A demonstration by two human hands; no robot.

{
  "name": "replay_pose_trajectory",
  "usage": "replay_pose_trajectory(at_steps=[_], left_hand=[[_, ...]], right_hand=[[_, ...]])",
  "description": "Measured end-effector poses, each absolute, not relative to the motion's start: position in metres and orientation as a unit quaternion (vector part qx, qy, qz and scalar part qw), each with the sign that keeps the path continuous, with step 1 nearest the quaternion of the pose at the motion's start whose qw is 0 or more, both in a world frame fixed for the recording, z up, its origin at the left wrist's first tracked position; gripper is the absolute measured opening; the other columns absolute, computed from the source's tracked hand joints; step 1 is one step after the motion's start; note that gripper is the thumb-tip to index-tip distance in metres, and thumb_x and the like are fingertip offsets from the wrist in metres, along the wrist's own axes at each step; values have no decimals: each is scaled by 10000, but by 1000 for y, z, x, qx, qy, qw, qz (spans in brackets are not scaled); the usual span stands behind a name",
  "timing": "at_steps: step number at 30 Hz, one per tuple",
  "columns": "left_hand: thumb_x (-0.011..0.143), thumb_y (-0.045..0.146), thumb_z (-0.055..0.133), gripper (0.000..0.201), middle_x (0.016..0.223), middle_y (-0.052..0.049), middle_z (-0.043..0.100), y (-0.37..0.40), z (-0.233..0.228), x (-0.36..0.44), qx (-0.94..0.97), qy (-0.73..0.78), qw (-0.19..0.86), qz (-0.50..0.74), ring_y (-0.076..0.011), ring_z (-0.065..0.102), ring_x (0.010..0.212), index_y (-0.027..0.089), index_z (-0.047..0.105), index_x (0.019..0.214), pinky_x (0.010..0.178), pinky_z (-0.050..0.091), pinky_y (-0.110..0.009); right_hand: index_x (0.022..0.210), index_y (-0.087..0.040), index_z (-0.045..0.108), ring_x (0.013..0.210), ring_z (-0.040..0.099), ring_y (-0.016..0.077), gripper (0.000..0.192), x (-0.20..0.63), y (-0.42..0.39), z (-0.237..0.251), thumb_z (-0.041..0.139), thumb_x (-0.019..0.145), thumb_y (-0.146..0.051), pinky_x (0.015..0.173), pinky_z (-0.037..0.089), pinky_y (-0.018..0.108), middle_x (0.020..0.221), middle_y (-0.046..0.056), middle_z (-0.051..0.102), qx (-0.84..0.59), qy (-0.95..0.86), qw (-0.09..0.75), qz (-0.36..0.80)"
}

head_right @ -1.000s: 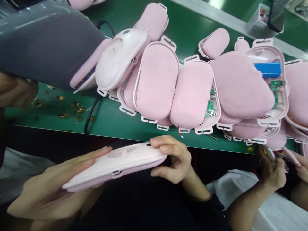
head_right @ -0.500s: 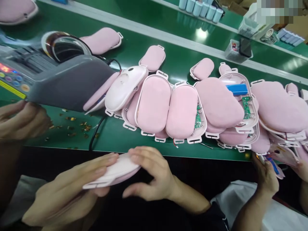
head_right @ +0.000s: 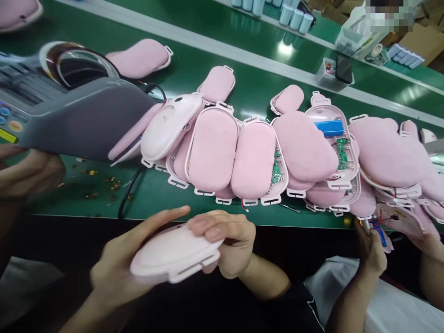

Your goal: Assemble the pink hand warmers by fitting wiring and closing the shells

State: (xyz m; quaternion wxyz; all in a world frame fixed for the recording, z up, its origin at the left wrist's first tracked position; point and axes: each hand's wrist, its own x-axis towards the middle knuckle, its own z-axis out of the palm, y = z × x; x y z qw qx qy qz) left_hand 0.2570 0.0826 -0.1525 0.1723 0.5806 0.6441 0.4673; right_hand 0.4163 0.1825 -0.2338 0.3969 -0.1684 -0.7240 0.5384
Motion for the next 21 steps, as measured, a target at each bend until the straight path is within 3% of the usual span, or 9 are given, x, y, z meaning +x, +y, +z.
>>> replay_pose_trajectory(at_steps=[4, 8, 10, 13, 17, 21], left_hand=[[1060, 216, 796, 388, 1282, -74, 878, 82, -169, 256, 609, 636, 137, 455, -217, 868, 1139, 203, 736, 1442, 1085, 673, -246], [1114, 235, 717, 211, 1178, -83, 896, 75, -159, 255, 663, 660, 80, 344, -223, 887, 1045, 158, 761, 1306, 1070, 672, -261], [1143, 363, 706, 275, 1142, -83, 900, 74, -152, 253, 680, 656, 74, 318, -217, 889, 1001, 155, 751, 1317, 1037, 679, -260], [1107, 495, 752, 413, 1205, -80, 890, 70, -146, 249, 659, 663, 100, 340, -216, 877, 1059, 181, 741, 1374, 1053, 670, -260], [1047, 331, 854, 396, 1290, -69, 868, 61, -149, 245, 625, 662, 121, 395, -217, 857, 1135, 203, 742, 1405, 1078, 668, -272], [968, 220, 924, 471, 1256, -64, 876, 57, -157, 247, 600, 688, 75, 401, -223, 858, 1112, 182, 749, 1403, 1078, 666, -285]], right_hand=[[1343, -374, 710, 929, 874, 276, 309, 423, 196, -227, 786, 1067, -490, 835, 762, 443, 1023, 52, 864, -139, -569, 512, 628], [1541, -314, 656, 1153, 851, 286, 577, 439, 217, -209, 866, 1023, -456, 975, 741, 456, 1244, 121, 854, -74, -664, 471, 576], [1542, -279, 678, 1150, 855, 280, 620, 444, 224, -204, 923, 980, -374, 961, 746, 425, 1246, 132, 857, -63, -700, 462, 541], [1455, -312, 735, 1050, 876, 263, 520, 446, 226, -208, 926, 973, -353, 899, 764, 413, 1150, 81, 878, -79, -640, 511, 568], [1403, -319, 729, 1032, 860, 249, 433, 449, 221, -218, 882, 1013, -426, 889, 765, 419, 1143, 70, 852, -131, -617, 529, 568], [1422, -282, 708, 1108, 801, 258, 384, 455, 221, -213, 792, 1048, -243, 935, 731, 453, 1249, 114, 792, -160, -749, 503, 401]])
